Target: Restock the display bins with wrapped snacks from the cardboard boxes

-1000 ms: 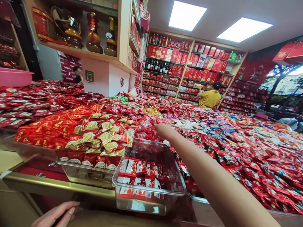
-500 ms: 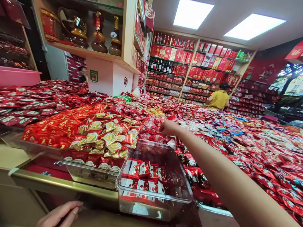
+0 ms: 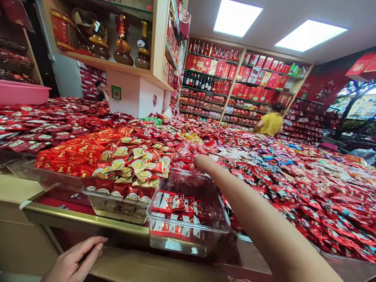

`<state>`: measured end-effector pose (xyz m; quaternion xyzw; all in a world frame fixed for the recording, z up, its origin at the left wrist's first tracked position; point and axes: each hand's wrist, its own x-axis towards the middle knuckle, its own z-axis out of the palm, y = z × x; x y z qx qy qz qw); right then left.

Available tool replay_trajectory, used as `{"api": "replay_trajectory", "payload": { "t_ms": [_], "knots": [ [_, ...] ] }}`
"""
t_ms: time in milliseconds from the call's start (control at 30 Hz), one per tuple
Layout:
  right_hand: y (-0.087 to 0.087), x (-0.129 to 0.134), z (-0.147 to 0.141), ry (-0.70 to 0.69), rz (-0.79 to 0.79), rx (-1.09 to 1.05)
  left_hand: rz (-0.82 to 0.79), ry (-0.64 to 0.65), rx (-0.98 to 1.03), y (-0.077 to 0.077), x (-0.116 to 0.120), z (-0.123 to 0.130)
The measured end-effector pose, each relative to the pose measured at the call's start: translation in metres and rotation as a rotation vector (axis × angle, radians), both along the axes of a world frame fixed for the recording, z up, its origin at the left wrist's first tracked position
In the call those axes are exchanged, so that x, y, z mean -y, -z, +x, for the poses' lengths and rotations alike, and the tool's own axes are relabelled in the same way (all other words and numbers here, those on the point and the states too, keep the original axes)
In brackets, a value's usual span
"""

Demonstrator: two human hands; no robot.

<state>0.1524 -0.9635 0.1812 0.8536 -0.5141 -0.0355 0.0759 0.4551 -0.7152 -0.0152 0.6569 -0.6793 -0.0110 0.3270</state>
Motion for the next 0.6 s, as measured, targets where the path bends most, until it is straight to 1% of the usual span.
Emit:
{"api": "replay_trajectory", "payload": {
  "t_ms": [67,133,233,300,400,467,500,567,600],
  "knots": [
    [-0.010,0.006,-0.008,0.015,0.011,0.107,0.000,0.004,0.001,-0.001,0.000,0.000],
    [-0.024,0.013,-0.017,0.040,0.009,0.257,-0.007,0.005,0.003,-0.002,-0.001,-0.001],
    [-0.043,0.025,-0.028,0.134,-0.009,0.533,-0.023,0.006,0.007,-0.002,0.000,-0.002],
    [-0.048,0.033,-0.028,0.230,-0.023,0.717,-0.027,0.005,0.012,-0.002,0.000,-0.003],
    [-0.048,0.037,-0.018,0.338,-0.039,0.943,-0.028,-0.001,0.023,-0.005,0.001,-0.004],
    [-0.049,0.031,-0.010,0.360,-0.039,1.048,-0.035,0.011,0.036,-0.008,0.001,-0.002],
    [-0.052,0.023,-0.007,0.351,-0.038,1.088,-0.051,0.019,0.041,-0.010,0.001,-0.001],
    [-0.058,-0.005,-0.003,0.298,-0.040,1.144,-0.135,0.045,0.045,-0.010,-0.003,0.000],
    [-0.061,-0.026,-0.003,0.245,-0.031,1.155,-0.199,0.066,0.045,-0.008,-0.006,-0.001]
  ]
}}
